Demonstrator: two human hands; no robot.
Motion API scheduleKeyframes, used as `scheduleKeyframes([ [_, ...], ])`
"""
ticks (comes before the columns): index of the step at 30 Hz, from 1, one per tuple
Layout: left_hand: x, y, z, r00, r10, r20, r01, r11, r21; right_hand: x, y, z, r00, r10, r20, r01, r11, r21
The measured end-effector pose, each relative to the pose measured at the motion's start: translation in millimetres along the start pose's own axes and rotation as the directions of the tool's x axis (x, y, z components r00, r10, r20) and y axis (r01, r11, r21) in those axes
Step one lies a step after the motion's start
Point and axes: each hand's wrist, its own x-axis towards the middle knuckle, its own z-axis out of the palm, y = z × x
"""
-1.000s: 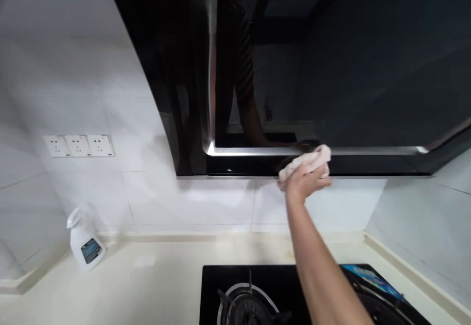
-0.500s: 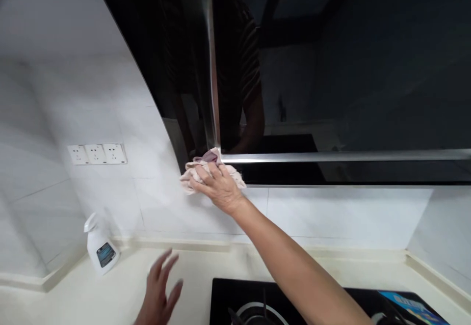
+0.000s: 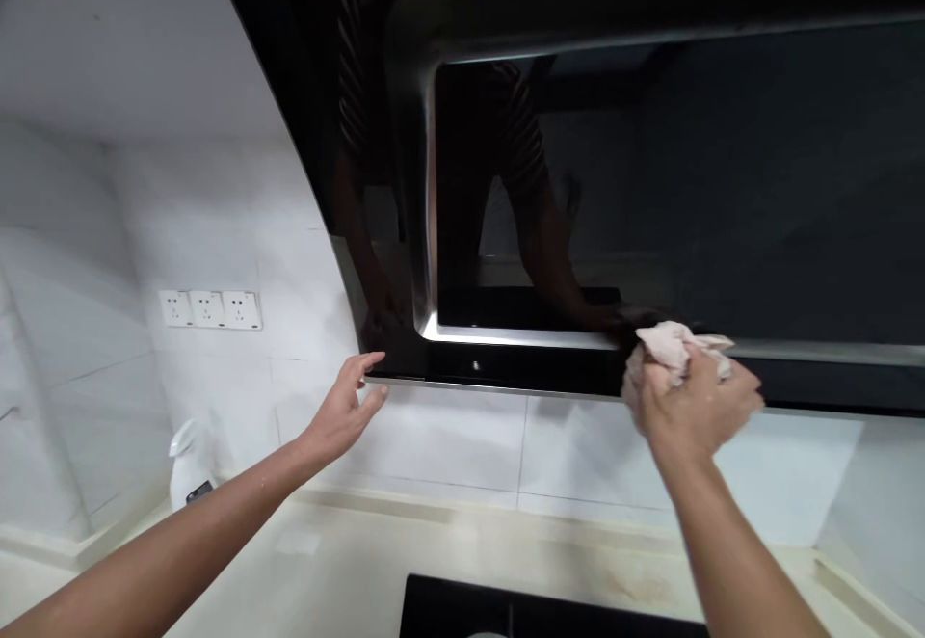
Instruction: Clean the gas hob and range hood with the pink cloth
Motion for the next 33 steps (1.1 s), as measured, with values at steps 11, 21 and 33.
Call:
scheduleKeyframes([
  [11, -8.1, 23.7, 32.7, 0.796, -0.553, 0.244, 0.543, 0.477, -0.691, -193.2, -232.7, 30.1, 0.698, -0.712, 0.074, 0.647, 0.672, 0.361],
  [21, 3.6, 47.5, 4.0, 0.947, -0.304, -0.104, 0.111, 0.615, -0.781, -133.3, -255.0, -27.2, 0.575, -0.817, 0.041, 0.596, 0.452, 0.663],
  [33, 103.9, 27.7, -57.7, 0.801, 0.095, -0.591, -0.183, 0.979, -0.091, -70.5, -334.9, 15.9, 0.442, -0.887, -0.137, 0.89, 0.414, 0.189],
])
